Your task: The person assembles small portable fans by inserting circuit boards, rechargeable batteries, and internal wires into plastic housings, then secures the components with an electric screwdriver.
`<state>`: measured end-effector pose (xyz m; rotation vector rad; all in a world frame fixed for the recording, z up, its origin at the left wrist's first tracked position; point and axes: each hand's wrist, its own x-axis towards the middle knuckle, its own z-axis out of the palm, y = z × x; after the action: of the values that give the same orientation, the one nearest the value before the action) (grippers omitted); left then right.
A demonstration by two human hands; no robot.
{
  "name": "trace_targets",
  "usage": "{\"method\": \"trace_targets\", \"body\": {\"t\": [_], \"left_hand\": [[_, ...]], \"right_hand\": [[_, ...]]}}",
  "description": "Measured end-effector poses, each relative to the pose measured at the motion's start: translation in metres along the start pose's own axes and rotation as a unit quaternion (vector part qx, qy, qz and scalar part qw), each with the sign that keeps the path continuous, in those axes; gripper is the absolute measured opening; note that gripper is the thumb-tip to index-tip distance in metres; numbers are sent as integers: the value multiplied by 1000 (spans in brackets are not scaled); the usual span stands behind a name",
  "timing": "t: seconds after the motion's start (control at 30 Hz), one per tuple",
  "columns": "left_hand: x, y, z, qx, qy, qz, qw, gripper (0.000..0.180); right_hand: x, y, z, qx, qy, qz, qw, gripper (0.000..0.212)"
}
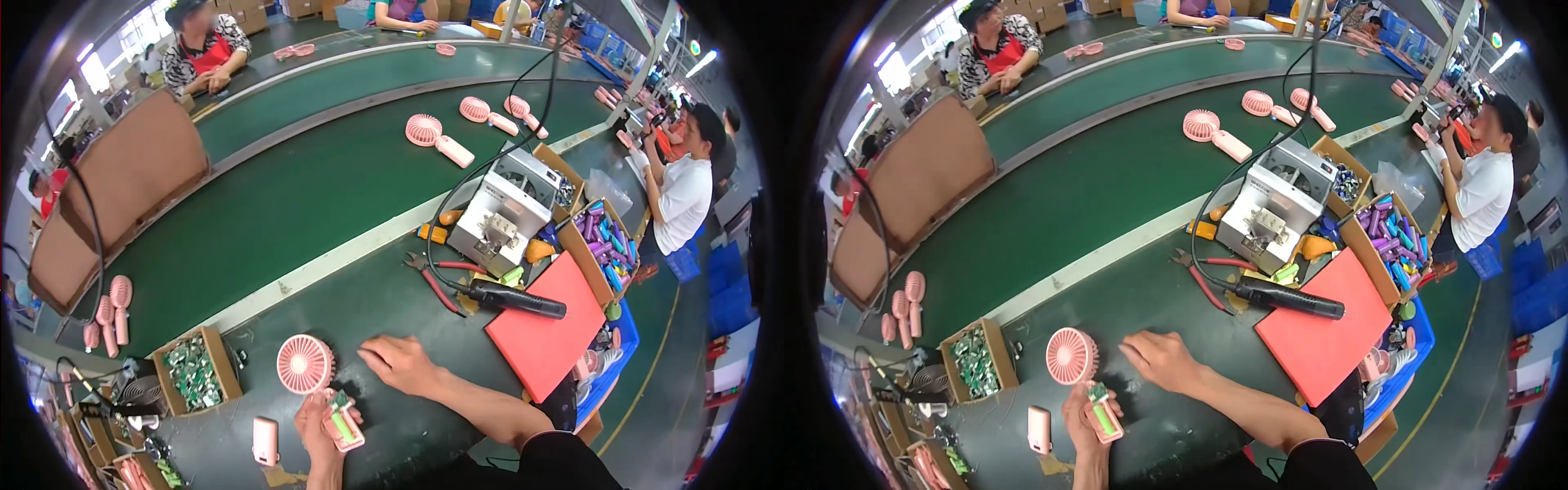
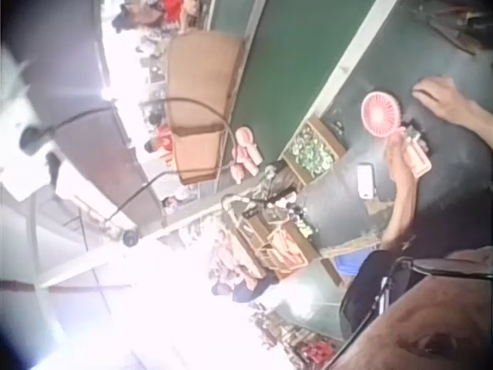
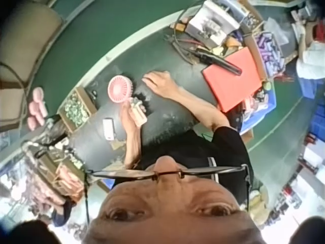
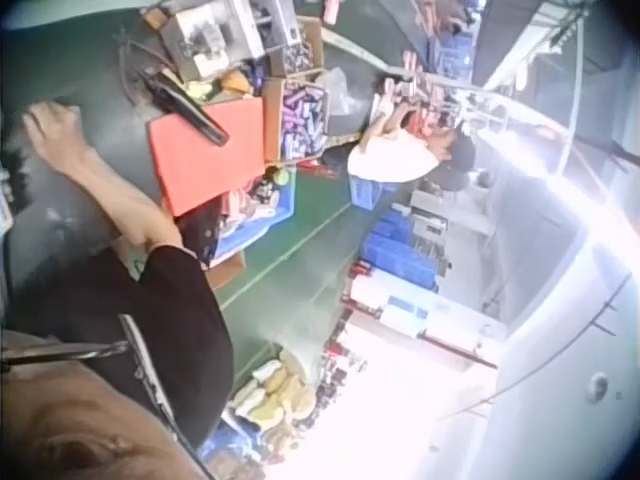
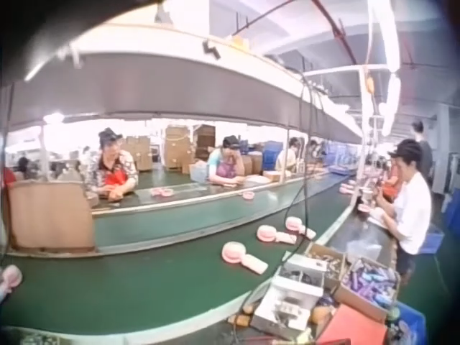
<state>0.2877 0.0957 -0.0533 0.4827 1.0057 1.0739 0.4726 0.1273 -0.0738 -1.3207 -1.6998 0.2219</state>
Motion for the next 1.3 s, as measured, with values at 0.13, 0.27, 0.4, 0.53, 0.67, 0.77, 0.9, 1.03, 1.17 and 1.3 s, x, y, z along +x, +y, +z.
{"method": "trace_targets", "body": {"t": [0.13,0.27,0.4,0.53,0.67,0.77,0.9,1.03,1.17,1.3], "left_hand": [[6,2,-9,-29,7,2,1000,30],[5,1,8,32,18,38,999,30],[7,-2,9,50,30,48,997,28],[8,1,7,78,36,50,995,28],[10,2,3,87,3,33,996,30],[13,-2,7,84,-26,31,996,28],[13,0,5,77,-40,19,996,28],[12,-1,1,82,-51,14,995,30],[14,-1,4,73,-66,8,995,31],[17,2,4,56,-79,-1,995,30]], "right_hand": [[3,3,12,95,16,9,995,9],[0,10,8,111,36,11,993,8],[1,9,6,117,55,25,991,8],[1,7,11,147,61,12,987,8],[4,8,14,138,64,31,988,10],[3,14,8,151,59,63,985,11],[7,12,9,169,77,78,979,11],[6,11,10,184,41,138,972,11],[4,15,8,175,38,137,974,10],[8,12,-2,215,7,178,960,11]]}}
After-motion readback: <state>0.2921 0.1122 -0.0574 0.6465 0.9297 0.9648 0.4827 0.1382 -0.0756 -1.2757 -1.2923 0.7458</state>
